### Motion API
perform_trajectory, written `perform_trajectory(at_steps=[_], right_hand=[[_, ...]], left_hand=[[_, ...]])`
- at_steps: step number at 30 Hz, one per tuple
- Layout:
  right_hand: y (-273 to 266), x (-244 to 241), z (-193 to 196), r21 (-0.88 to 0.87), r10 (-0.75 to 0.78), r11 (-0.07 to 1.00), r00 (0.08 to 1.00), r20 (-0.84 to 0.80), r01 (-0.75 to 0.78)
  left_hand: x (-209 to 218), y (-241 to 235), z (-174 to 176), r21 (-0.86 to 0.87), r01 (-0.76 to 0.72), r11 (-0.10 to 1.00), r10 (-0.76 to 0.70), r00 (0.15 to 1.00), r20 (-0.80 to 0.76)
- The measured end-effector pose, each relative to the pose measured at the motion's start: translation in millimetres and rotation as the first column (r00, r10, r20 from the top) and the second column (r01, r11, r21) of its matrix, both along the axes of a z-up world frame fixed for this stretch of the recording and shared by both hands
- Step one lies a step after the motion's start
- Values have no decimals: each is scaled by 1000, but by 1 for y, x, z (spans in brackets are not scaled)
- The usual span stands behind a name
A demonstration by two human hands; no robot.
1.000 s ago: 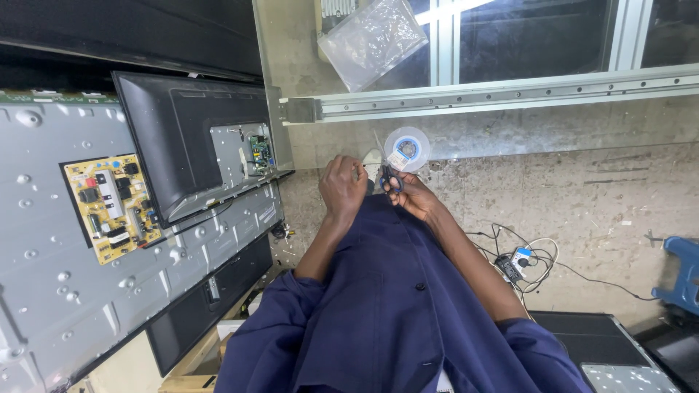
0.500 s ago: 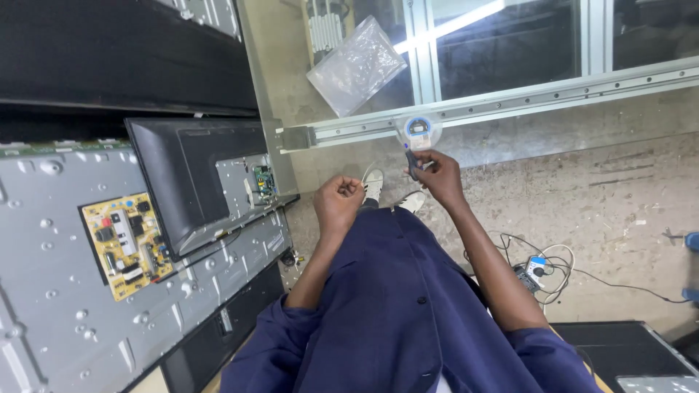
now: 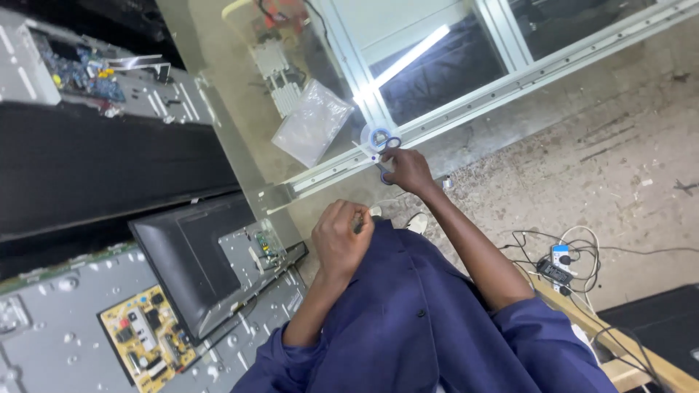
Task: The person cuts a piece of tape with scissors and then uses a toothpick to apply a substance to a small circuit board. They then use a soldering iron to work on the board and a heat gun to apply heat to a component on the television screen.
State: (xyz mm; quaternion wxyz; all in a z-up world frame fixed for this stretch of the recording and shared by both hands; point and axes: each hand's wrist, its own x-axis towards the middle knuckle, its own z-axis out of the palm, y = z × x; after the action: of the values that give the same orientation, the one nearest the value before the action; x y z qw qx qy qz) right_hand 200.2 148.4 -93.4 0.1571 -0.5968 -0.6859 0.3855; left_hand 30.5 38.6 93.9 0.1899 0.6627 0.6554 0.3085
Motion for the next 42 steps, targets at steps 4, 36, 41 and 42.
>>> perform_trajectory(at_steps=[4, 36, 41, 42], right_hand=[[-11, 8, -2, -143, -188, 976, 962, -199, 162], [-350, -68, 207, -14, -603, -257, -172, -779, 966], [-379, -81, 204, -20, -559, -339, -219, -800, 941], [-383, -83, 203, -25, -553, -347, -226, -802, 938]], left_hand=[[3, 16, 22, 78, 216, 973, -211, 975, -63], [77, -57, 60, 554, 820, -145, -847, 186, -499], [81, -89, 55, 577, 792, -200, -866, 133, -482], [82, -93, 54, 579, 785, -223, -861, 120, -494]])
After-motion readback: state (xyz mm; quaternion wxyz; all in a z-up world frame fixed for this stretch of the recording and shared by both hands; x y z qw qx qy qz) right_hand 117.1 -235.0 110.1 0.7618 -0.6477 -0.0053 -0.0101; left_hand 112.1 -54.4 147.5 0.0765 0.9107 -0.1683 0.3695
